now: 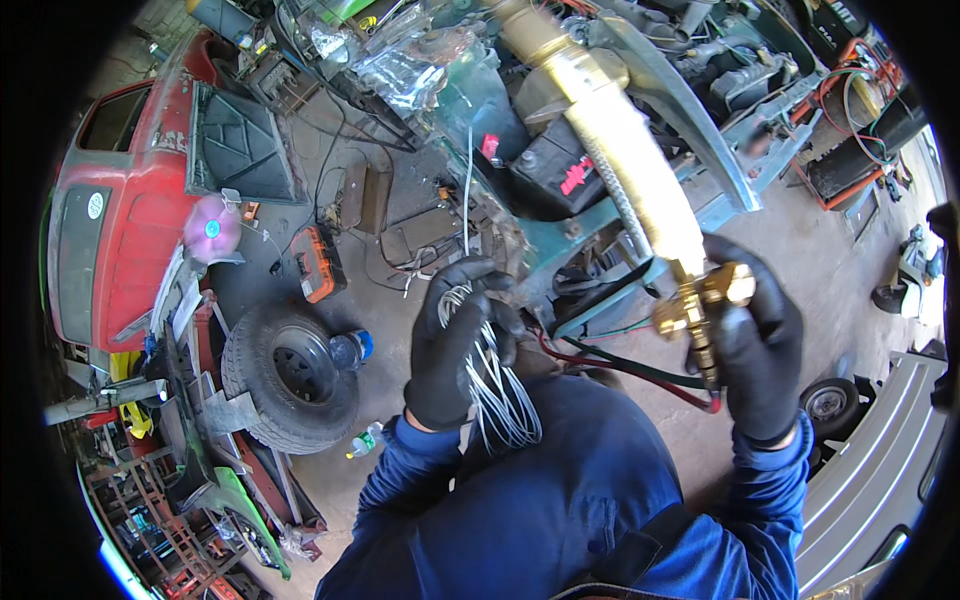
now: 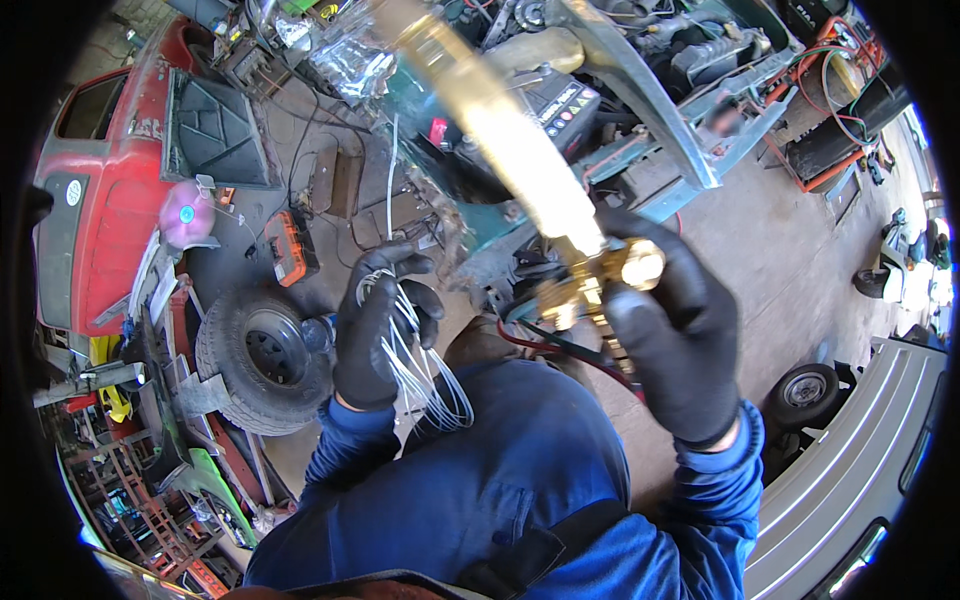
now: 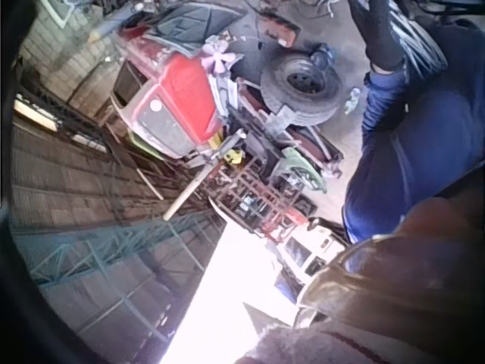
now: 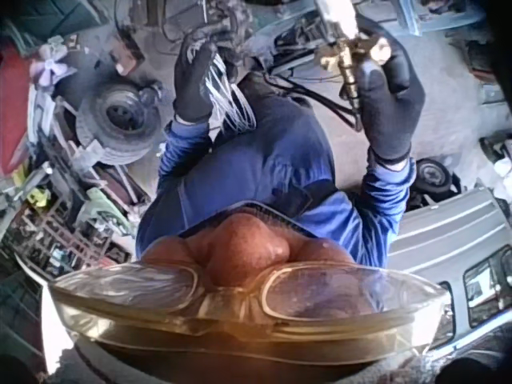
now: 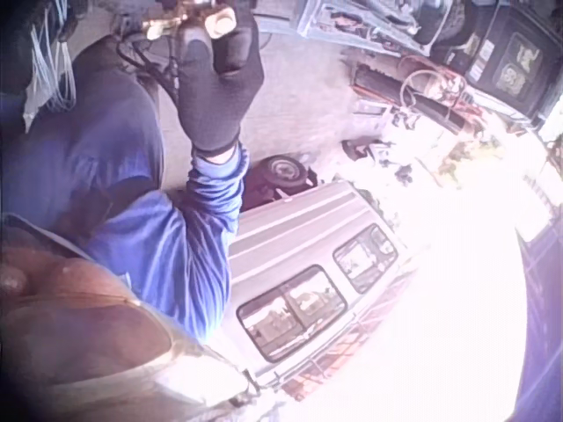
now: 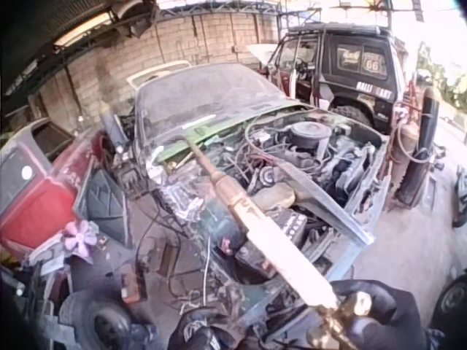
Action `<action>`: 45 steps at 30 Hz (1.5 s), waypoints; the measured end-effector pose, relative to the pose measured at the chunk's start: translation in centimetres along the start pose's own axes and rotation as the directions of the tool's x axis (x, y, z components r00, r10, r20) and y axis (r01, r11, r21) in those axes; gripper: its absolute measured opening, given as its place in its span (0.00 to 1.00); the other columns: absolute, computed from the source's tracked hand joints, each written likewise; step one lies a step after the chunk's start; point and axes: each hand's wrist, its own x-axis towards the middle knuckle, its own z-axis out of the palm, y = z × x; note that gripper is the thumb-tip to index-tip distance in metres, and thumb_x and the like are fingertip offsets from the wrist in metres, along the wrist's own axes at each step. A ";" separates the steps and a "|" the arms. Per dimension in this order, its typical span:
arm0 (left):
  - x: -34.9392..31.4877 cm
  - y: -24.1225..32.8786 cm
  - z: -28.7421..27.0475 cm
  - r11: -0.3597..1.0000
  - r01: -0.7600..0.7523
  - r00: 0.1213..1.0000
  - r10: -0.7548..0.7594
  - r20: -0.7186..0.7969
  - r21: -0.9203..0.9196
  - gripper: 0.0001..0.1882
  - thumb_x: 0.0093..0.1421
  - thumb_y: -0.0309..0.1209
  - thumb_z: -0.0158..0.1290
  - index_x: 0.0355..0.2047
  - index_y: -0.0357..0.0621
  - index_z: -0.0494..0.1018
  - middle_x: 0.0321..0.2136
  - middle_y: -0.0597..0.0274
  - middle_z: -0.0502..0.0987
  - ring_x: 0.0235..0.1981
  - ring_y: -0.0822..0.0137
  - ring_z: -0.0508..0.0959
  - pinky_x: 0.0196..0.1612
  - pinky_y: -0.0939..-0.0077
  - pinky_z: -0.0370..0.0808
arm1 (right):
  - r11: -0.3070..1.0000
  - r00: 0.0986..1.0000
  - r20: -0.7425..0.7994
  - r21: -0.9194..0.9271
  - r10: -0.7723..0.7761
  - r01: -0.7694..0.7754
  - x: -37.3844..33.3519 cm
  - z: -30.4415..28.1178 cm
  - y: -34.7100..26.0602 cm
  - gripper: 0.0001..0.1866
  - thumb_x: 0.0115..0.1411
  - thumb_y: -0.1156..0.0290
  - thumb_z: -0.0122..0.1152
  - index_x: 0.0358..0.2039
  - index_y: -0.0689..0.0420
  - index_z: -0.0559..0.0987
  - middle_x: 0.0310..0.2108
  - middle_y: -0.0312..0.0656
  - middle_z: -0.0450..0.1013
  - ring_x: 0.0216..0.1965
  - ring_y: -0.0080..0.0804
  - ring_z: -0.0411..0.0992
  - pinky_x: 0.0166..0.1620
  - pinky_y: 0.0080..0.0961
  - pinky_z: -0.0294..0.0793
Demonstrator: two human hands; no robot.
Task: The person welds a metal frame on a green car using a welding torch and filler wire. They repeatedly feed the wire into the torch and apply heat to the frame, creating sparks. The person also uses a hammer to tap the welded area.
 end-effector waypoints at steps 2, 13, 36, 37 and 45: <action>1.1 0.1 -1.4 1.000 0.013 0.999 -0.013 0.032 -0.008 0.34 0.74 0.38 0.54 0.73 0.36 0.58 0.58 0.43 0.74 0.42 0.63 0.85 0.30 0.75 0.80 | 0.983 0.988 -0.122 -0.167 -0.095 0.074 1.9 0.5 0.0 0.39 0.71 0.44 0.63 0.68 0.64 0.72 0.40 0.42 0.80 0.28 0.21 0.74 0.32 0.20 0.74; 5.2 1.2 -2.9 0.987 -0.097 0.995 0.098 0.000 0.129 0.43 0.68 0.29 0.55 0.79 0.39 0.49 0.66 0.38 0.66 0.42 0.66 0.84 0.29 0.81 0.79 | 0.958 0.956 -0.265 -0.283 -0.125 0.047 7.9 -2.6 -3.5 0.34 0.80 0.46 0.49 0.72 0.60 0.69 0.34 0.40 0.80 0.18 0.16 0.70 0.21 0.13 0.68; 12.4 0.1 2.1 0.815 -0.004 0.926 0.222 -0.305 0.580 0.34 0.73 0.32 0.51 0.76 0.38 0.57 0.65 0.41 0.73 0.39 0.69 0.84 0.28 0.81 0.76 | 0.973 0.971 0.066 0.015 0.228 -0.230 18.6 -8.7 3.4 0.32 0.76 0.50 0.58 0.67 0.63 0.75 0.37 0.42 0.82 0.21 0.17 0.75 0.24 0.14 0.76; 12.9 0.1 2.0 0.820 0.013 0.924 0.209 -0.320 0.573 0.35 0.73 0.32 0.53 0.76 0.38 0.57 0.64 0.41 0.73 0.39 0.68 0.84 0.28 0.81 0.77 | 0.971 0.969 0.069 -0.003 0.237 -0.237 19.0 -8.7 3.4 0.32 0.75 0.49 0.59 0.67 0.63 0.75 0.38 0.41 0.82 0.22 0.17 0.75 0.25 0.14 0.76; 15.9 -0.1 1.0 0.827 0.042 0.924 0.181 -0.336 0.560 0.35 0.70 0.26 0.57 0.75 0.40 0.59 0.61 0.53 0.74 0.52 0.72 0.75 0.52 0.75 0.74 | 0.959 0.952 0.119 -0.031 0.283 -0.282 22.1 -7.8 4.6 0.29 0.76 0.51 0.58 0.66 0.61 0.77 0.38 0.39 0.82 0.24 0.15 0.74 0.26 0.15 0.74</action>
